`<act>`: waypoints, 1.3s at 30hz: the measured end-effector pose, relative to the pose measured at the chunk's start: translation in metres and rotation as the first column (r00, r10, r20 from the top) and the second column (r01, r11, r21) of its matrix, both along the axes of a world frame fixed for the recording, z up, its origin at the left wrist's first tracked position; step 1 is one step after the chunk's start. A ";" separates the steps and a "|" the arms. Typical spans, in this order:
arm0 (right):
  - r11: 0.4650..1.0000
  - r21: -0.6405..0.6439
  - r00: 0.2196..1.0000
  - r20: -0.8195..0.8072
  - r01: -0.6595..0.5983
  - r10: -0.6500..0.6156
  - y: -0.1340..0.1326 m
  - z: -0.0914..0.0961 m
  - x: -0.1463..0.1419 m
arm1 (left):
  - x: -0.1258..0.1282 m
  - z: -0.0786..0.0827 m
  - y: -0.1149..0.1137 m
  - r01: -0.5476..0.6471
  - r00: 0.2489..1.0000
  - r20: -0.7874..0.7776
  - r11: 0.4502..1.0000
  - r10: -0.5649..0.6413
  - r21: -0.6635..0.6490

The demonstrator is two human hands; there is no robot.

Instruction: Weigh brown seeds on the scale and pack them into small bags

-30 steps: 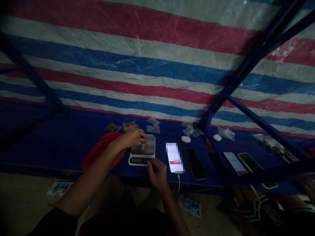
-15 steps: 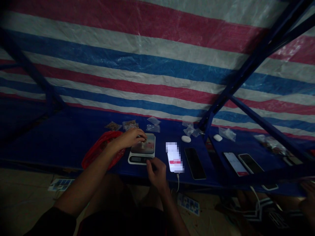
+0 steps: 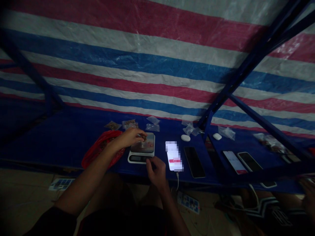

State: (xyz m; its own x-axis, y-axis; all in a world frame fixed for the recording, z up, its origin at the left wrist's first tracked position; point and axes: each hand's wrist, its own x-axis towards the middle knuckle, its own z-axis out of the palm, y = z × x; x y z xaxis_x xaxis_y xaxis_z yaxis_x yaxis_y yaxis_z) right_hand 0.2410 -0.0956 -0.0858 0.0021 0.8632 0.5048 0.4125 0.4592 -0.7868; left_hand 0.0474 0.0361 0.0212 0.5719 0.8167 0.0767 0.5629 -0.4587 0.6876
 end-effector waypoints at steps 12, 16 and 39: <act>1.000 -0.007 1.000 -0.003 -0.005 0.005 0.001 0.001 0.001 | -0.005 -0.002 -0.004 0.029 0.999 0.017 0.999 -0.028 -0.031; 1.000 -0.005 1.000 -0.005 0.002 -0.002 0.000 0.001 -0.001 | -0.005 -0.003 -0.006 0.023 1.000 -0.016 0.998 -0.022 0.058; 0.958 -0.168 0.738 0.610 -0.234 0.288 0.102 0.064 0.038 | -0.008 -0.008 -0.007 -0.025 0.999 0.032 0.995 0.022 0.099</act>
State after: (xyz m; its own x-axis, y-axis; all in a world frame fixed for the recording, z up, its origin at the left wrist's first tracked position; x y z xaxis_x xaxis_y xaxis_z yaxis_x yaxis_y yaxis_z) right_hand 0.2794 0.0068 -0.0217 -0.5198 0.8178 0.2472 0.6946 0.5730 -0.4349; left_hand 0.0394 0.0293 0.0135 0.5486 0.8174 0.1756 0.5535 -0.5125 0.6565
